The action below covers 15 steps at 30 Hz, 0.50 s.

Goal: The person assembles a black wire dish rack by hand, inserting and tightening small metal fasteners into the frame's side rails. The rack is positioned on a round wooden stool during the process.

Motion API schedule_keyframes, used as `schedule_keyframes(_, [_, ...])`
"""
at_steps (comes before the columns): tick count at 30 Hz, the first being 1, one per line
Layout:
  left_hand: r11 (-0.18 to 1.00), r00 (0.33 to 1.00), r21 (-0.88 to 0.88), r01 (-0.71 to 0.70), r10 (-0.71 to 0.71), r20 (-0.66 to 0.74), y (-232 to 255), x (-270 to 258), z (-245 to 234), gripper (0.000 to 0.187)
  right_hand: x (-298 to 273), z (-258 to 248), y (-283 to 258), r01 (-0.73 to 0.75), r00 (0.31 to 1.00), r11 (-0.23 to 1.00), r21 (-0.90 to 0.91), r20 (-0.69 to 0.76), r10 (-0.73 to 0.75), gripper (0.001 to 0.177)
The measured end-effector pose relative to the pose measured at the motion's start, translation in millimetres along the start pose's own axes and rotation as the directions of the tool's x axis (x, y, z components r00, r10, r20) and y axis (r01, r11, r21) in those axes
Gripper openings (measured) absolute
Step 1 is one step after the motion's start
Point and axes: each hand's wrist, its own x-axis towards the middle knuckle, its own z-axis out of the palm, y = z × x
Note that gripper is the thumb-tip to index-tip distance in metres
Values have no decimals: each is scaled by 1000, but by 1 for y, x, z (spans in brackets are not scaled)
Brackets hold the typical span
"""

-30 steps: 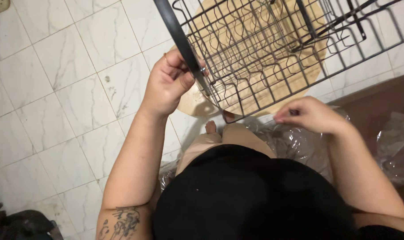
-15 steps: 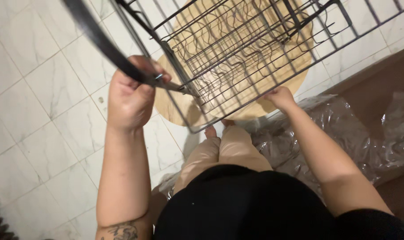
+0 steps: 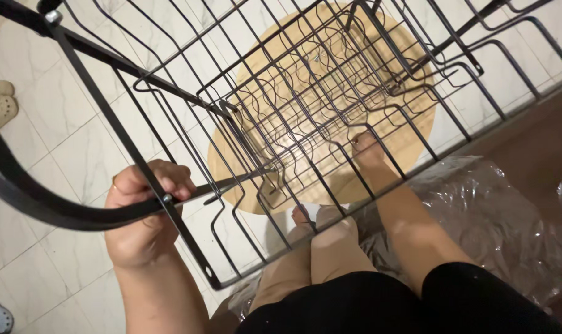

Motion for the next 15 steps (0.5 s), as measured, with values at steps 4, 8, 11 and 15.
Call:
schedule_keyframes(4, [999,1000,38,4,-5,9,2,3,1,25,1,13,4,186,975,955,-231,-75,-208,20])
schedule_keyframes(8, [999,1000,33,-13,13,-2,0,2,2,25,-7,9,13,420,880,906,-47,-224,-420,18])
schedule_keyframes(11, [1000,1000,24,-1,1,-4,-1,0,0,24,-20,-2,13,170,976,971,170,-165,-142,19])
schedule_keyframes(15, [1000,1000,-11,7,-7,-5,-5,-1,-3,22,-49,-38,11,-210,978,811,547,112,178,25])
